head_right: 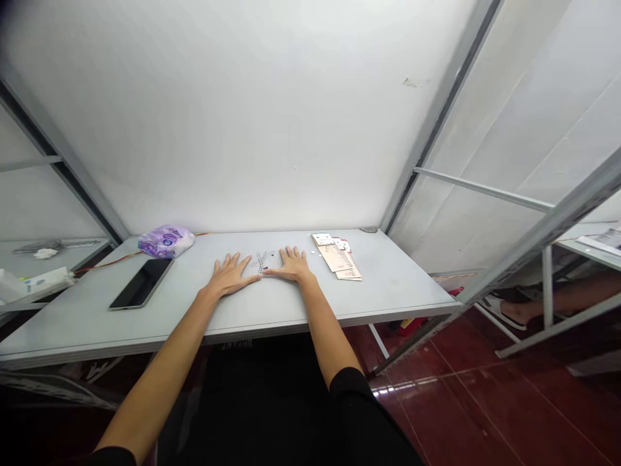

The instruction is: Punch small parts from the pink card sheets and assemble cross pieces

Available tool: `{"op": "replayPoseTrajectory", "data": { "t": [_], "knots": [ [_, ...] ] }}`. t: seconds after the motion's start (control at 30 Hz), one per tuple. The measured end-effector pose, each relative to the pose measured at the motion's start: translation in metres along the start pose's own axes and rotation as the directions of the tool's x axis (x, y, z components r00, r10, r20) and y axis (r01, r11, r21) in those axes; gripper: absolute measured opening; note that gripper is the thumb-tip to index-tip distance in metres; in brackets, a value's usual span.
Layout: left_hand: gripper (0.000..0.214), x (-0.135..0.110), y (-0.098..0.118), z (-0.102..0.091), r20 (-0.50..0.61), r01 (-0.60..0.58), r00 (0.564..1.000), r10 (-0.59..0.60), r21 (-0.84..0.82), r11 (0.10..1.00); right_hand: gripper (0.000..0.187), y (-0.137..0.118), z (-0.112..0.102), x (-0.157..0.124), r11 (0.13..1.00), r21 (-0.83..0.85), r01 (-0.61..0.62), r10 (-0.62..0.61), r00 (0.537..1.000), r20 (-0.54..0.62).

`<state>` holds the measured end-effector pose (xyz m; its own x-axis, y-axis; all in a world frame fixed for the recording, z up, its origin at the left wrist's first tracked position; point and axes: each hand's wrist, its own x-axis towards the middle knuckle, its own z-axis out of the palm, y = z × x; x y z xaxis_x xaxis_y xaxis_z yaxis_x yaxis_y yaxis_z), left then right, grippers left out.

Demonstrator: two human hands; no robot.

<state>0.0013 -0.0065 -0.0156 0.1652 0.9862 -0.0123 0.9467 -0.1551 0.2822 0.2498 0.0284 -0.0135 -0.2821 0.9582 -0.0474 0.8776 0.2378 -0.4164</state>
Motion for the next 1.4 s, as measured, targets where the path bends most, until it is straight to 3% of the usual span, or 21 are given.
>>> {"op": "replayPoseTrajectory", "data": {
  "t": [0.13,0.63,0.77,0.83,0.87,0.9,0.93,1.0,1.07,1.1,1.13,1.2,1.4],
  "knots": [
    [0.102,0.002,-0.002,0.004,0.002,-0.025,1.0,0.025,0.009,1.0,0.13,0.001,0.002,0.0,0.991,-0.131,0.016,-0.004,0.995,0.096],
    [0.11,-0.002,0.001,0.001,0.053,-0.022,0.998,0.02,0.045,0.999,0.123,0.0,0.004,-0.002,0.988,-0.155,0.021,-0.007,0.996,0.09],
    [0.108,-0.002,0.002,0.0,0.035,-0.018,0.999,0.017,0.037,0.999,0.12,0.0,0.004,-0.001,0.999,-0.035,0.015,-0.014,0.999,0.047],
    [0.108,-0.002,0.002,-0.001,0.023,-0.022,1.0,0.021,0.033,0.999,0.112,0.001,0.002,0.002,0.983,0.181,-0.028,0.04,0.997,-0.06],
    [0.109,-0.002,0.002,-0.002,0.022,-0.022,1.0,0.021,0.033,0.999,0.106,0.002,0.0,0.004,0.935,0.35,-0.052,0.105,0.985,-0.135],
    [0.109,-0.002,0.002,-0.003,0.025,-0.019,1.0,0.019,0.037,0.999,0.1,0.004,-0.003,0.007,0.834,0.548,-0.06,0.199,0.96,-0.198],
    [0.109,-0.002,0.002,-0.003,0.03,-0.013,0.999,0.012,0.042,0.999,0.094,0.007,-0.006,0.009,0.668,0.743,-0.04,0.309,0.923,-0.228],
    [0.11,-0.002,0.002,-0.004,0.045,0.0,0.999,-0.002,0.054,0.999,0.081,0.014,-0.014,0.012,0.198,0.978,0.063,0.497,0.854,-0.156],
    [0.109,-0.001,0.001,-0.003,0.054,0.007,0.999,-0.011,0.059,0.998,0.07,0.022,-0.021,0.013,-0.216,0.96,0.179,0.566,0.824,-0.026],
    [0.108,-0.001,0.001,-0.003,0.054,0.007,0.998,-0.01,0.058,0.998,0.066,0.025,-0.024,0.012,-0.35,0.909,0.227,0.57,0.821,0.014],
    [0.107,-0.001,0.001,-0.003,0.052,0.005,0.999,-0.007,0.056,0.998,0.063,0.028,-0.026,0.011,-0.439,0.859,0.264,0.567,0.823,0.037],
    [0.105,-0.001,0.0,-0.002,0.043,0.002,0.999,-0.004,0.048,0.999,0.059,0.031,-0.029,0.009,-0.534,0.786,0.311,0.554,0.831,0.048],
    [0.102,-0.001,0.0,-0.003,0.033,0.012,0.999,-0.013,0.022,1.0,0.061,0.039,-0.035,0.004,-0.582,0.716,0.385,0.555,0.832,0.004]
  ]
}}
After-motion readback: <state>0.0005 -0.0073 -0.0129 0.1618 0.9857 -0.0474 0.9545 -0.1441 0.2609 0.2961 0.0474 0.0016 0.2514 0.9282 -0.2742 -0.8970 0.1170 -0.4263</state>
